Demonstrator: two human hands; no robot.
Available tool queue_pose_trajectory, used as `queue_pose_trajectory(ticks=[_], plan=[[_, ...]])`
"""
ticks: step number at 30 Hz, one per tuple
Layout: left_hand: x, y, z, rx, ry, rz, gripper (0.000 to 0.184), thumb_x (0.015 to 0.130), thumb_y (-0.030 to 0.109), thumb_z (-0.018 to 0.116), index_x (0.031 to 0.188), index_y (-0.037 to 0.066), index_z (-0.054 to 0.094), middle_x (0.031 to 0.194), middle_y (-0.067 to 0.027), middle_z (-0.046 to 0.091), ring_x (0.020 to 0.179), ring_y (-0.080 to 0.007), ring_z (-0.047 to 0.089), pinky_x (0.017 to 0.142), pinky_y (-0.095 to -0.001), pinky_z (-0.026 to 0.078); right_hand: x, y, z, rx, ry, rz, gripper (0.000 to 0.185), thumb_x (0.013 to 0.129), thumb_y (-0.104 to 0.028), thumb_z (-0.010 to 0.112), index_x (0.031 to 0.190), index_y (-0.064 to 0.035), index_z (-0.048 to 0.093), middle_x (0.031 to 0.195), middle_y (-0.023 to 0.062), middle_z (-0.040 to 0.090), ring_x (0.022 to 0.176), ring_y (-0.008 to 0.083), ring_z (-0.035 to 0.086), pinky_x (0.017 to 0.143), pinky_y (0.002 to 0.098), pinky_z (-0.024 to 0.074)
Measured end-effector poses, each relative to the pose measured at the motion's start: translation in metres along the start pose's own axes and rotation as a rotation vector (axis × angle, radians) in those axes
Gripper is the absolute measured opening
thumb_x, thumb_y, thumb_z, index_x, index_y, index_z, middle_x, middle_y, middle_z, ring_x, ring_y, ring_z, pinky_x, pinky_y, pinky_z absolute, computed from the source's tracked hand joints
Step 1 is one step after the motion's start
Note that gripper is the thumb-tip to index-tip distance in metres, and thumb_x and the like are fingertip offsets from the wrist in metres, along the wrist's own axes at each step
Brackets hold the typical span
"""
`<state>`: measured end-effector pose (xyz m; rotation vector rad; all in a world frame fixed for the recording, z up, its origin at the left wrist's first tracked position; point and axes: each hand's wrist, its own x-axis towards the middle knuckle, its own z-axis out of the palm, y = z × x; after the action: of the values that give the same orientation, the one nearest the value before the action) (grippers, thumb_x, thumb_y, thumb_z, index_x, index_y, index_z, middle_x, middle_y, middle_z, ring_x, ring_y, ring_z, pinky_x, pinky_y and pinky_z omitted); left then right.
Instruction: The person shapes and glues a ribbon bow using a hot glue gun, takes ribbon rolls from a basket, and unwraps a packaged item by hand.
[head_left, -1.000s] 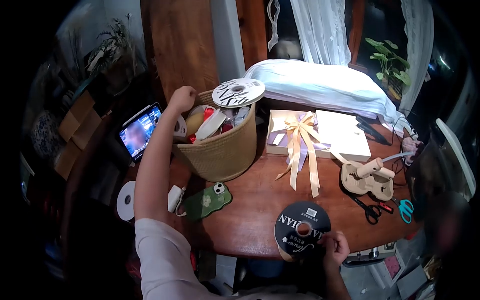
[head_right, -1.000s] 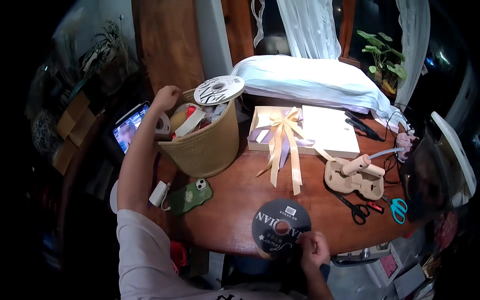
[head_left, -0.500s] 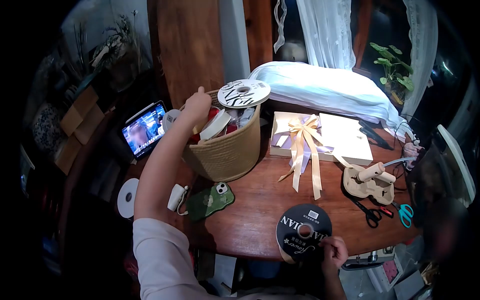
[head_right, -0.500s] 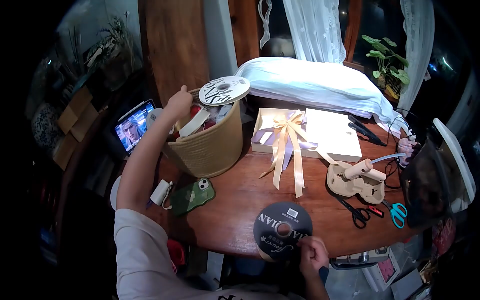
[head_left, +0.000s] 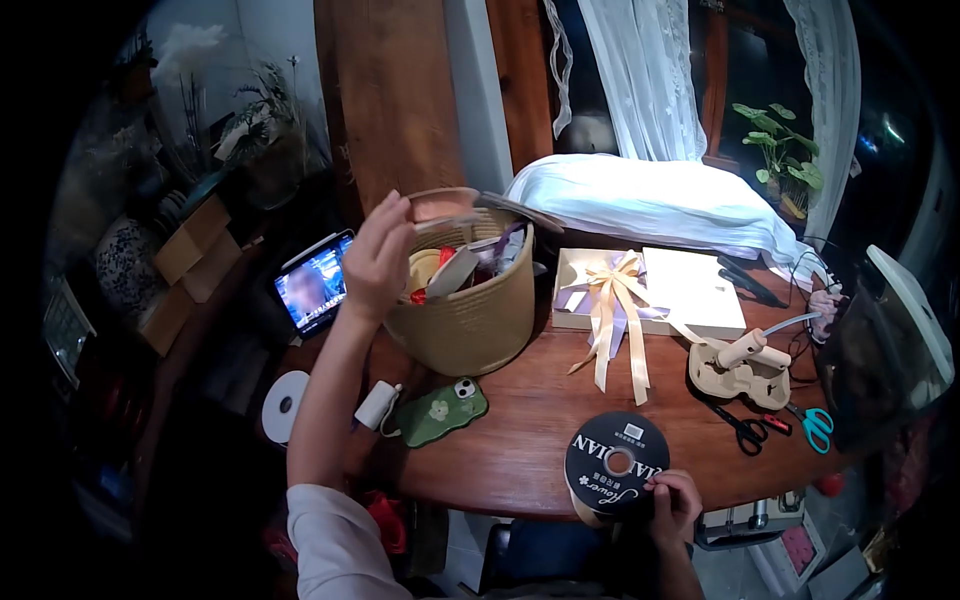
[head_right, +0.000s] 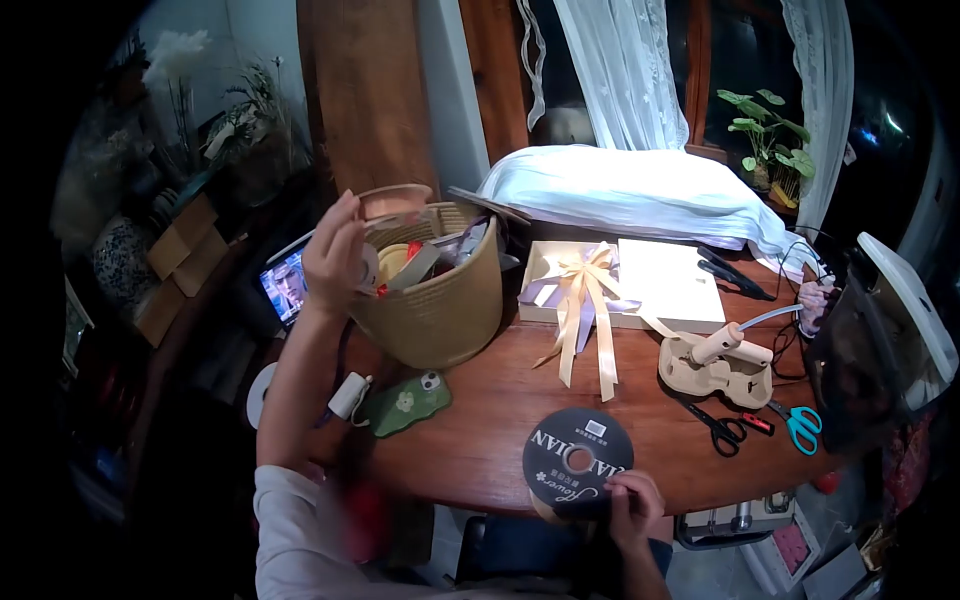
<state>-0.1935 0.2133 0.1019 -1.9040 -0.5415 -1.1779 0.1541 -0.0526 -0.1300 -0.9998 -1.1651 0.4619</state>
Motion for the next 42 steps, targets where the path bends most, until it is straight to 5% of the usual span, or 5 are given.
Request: queue_pose_trajectory(ticks=[10,15,20,26,42], plan=[[0.045,0.118,-0.049,-0.328,0.223,0.078,0.014,0.074,-0.003,0.066,0.088,-0.002,0.062,0.093,-0.0156,0.065,0.096,-0.0399,0.065,0.079,-0.0414,0.057,0.002,-0.009,-0.004,0.188,-0.04,0.197,0.015,0.085,0.007,0.053,0.099,0.0058,0.058,0.092,0.0122,0.06,0.079,0.0157,0.059,0.073,0.0241,0.0484],[0.039,0.203,-0.065,-0.492,0.079,0.171,0.018,0.073,0.011,0.067,0.089,0.004,0.065,0.096,-0.0096,0.067,0.1,-0.0273,0.059,0.078,-0.0381,0.053,0.025,-0.072,-0.006,0.079,-0.011,-0.086,0.095,0.066,-0.004,0.077,0.142,0.0023,0.02,0.131,0.0186,0.044,0.11,0.0239,0.052,0.092,0.0358,0.044],[0.026,0.286,-0.067,-0.777,0.008,0.139,0.014,0.072,0.01,0.068,0.086,0.007,0.067,0.093,-0.0059,0.067,0.094,-0.0244,0.06,0.081,-0.038,0.049,0.039,-0.114,-0.029,-0.463,-0.065,-0.447,0.065,0.062,-0.012,0.085,0.116,0.002,0.051,0.108,0.0188,0.059,0.094,0.0329,0.06,0.082,0.0396,0.0495],[0.005,0.34,-0.047,-1.921,-0.277,-1.154,0.046,0.091,0.029,0.06,0.125,-0.001,0.049,0.126,-0.0169,0.05,0.117,-0.0265,0.05,0.095,-0.037,0.042,0.023,-0.094,-0.052,-0.044,0.093,-0.376,0.051,0.064,-0.009,0.084,0.1,-0.0011,0.05,0.095,0.017,0.06,0.084,0.0283,0.063,0.074,0.0359,0.0524],[-0.018,0.287,-0.062,-1.874,-0.776,-1.32,0.016,0.078,0.01,0.073,0.075,-0.003,0.064,0.062,-0.0054,0.061,0.047,-0.0071,0.049,0.043,-0.0199,0.035,0.021,-0.078,-0.102,0.041,0.224,-0.308,0.047,0.071,-0.006,0.078,0.1,-0.0052,0.042,0.094,0.0155,0.052,0.083,0.0241,0.061,0.074,0.0355,0.0544]])
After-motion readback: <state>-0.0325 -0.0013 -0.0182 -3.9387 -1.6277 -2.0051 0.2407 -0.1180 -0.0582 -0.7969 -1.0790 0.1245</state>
